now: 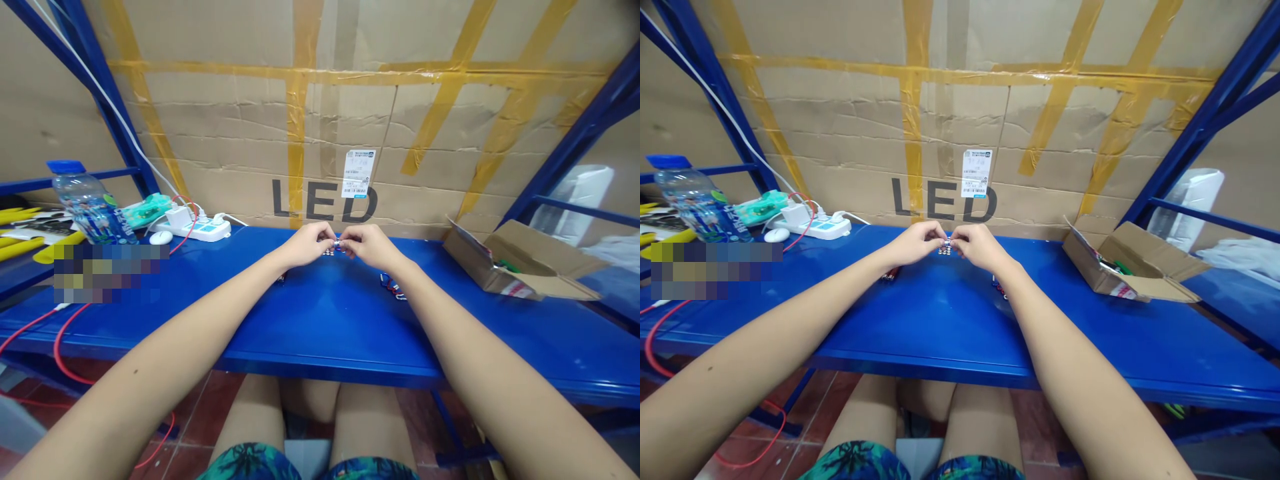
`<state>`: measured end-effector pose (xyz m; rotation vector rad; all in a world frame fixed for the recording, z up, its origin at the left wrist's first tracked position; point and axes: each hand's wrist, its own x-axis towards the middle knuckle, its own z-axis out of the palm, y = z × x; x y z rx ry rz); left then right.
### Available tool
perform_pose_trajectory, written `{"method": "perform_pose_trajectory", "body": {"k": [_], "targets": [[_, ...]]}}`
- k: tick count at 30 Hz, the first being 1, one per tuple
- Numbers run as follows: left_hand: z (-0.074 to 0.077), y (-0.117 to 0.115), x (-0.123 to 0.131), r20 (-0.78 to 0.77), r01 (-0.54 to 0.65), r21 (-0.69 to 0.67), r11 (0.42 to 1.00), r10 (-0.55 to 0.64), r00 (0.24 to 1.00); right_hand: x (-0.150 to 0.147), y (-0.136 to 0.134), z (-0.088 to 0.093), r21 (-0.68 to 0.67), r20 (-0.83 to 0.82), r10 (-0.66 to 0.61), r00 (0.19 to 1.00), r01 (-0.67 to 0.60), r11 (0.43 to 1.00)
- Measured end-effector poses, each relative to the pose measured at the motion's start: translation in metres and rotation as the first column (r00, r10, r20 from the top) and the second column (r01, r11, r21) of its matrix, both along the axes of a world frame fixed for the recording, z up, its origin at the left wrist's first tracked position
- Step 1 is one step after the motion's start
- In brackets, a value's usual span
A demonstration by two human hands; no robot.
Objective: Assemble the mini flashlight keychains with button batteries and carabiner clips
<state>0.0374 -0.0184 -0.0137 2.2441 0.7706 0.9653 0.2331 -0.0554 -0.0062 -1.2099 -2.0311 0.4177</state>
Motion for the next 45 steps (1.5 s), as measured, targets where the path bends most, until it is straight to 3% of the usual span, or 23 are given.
{"method": "perform_pose_trajectory", "body": {"k": [4, 9, 14, 16, 21, 26, 34, 39, 45], "targets": [[0.001, 0.000, 0.003, 0.002, -0.051, -0.039, 0.998, 0.051, 0.999, 0.002, 0.000, 0.002, 0.029, -0.022, -0.009, 1.000, 0.009, 1.000], [0.009, -0.010, 0.003, -0.200, -0.098, 0.012, 0.995, 0.099, 0.975, 0.004, 0.001, 0.001, 0.075, -0.012, 0.015, 1.000, -0.014, 0.997], [0.011, -0.017, 0.001, -0.190, -0.026, -0.172, 0.985, -0.008, 0.982, 0.003, 0.002, -0.001, 0.119, 0.045, 0.052, 0.998, -0.057, 0.991], [0.011, -0.019, 0.001, -0.173, -0.040, -0.186, 0.982, 0.007, 0.985, 0.002, 0.002, -0.001, 0.137, 0.063, 0.059, 0.996, -0.067, 0.988], [0.010, -0.019, 0.004, -0.165, -0.079, -0.092, 0.993, 0.063, 0.984, 0.001, 0.002, -0.003, 0.135, 0.072, 0.057, 0.996, -0.067, 0.989], [0.004, -0.018, 0.005, -0.157, -0.082, 0.161, 0.984, 0.107, 0.982, -0.002, 0.000, -0.002, 0.025, -0.035, 0.040, 0.999, -0.039, 0.999], [-0.003, -0.023, 0.004, -0.300, 0.022, 0.544, 0.839, 0.170, 0.939, -0.002, -0.006, 0.005, -0.218, -0.194, 0.057, 0.979, -0.099, 0.971], [-0.004, -0.026, 0.005, -0.335, 0.046, 0.613, 0.789, 0.206, 0.919, 0.002, -0.006, 0.007, -0.272, -0.237, 0.062, 0.969, -0.128, 0.954], [-0.001, -0.031, 0.010, -0.267, -0.022, 0.544, 0.839, 0.198, 0.943, 0.005, -0.005, 0.008, -0.224, -0.199, 0.075, 0.977, -0.120, 0.967]]}}
